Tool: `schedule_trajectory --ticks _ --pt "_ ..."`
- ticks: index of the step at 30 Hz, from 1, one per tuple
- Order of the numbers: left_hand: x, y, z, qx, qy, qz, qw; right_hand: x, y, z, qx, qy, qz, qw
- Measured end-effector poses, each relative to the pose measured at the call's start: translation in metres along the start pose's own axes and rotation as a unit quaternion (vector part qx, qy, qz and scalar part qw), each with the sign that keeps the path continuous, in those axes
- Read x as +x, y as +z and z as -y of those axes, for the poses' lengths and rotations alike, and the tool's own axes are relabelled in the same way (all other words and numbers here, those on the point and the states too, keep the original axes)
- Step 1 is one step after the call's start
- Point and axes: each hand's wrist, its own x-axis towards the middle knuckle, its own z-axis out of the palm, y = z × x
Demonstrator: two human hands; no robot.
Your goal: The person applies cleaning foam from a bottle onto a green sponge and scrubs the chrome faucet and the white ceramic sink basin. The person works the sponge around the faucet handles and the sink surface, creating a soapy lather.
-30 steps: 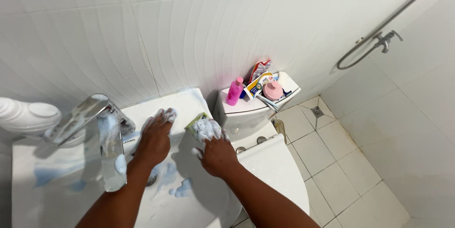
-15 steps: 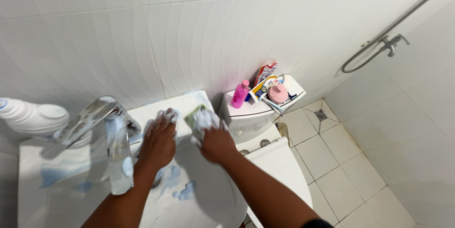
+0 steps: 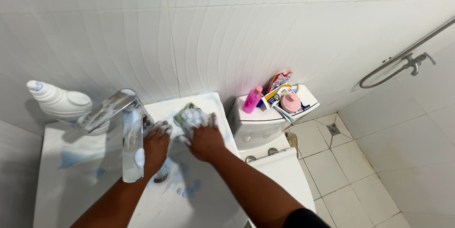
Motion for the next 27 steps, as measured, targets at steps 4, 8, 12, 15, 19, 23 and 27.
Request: schedule_trajectory --ticks 4,8,12,15,19,23,27 --pt "-0.005 0.026 0.014 0.008 -0.023 -0.017 1.0 0.016 0.001 -0.021 0.056 0.103 -0.013 0.993" --pt "-0.001 -0.006 -0.01 0.061 -0.127 0.062 0.988 0.022 0.014 0.009 0.011 0.013 -0.021 1.0" --pt "0.001 -0.061 -0.017 0.128 -0.191 0.164 0.959 0.019 0.01 -0.024 0.033 0.067 0.001 0.997" --pt "-0.013 -0.066 -0.005 0.129 -0.168 0.111 0.971 0.021 0.008 -0.029 0.076 0.105 -0.022 0.991" --pt "-0.017 -0.054 0.013 0.113 -0.176 0.138 0.968 0.023 0.019 0.007 0.013 0.004 -0.013 1.0" --pt "-0.016 -0.067 0.016 -0.01 -0.237 0.061 0.97 0.026 0.022 -0.026 0.024 0.056 0.007 0.998" --pt "-0.013 -0.072 0.008 0.058 -0.186 0.117 0.974 0.038 0.027 -0.045 0.057 0.12 -0.029 0.991"
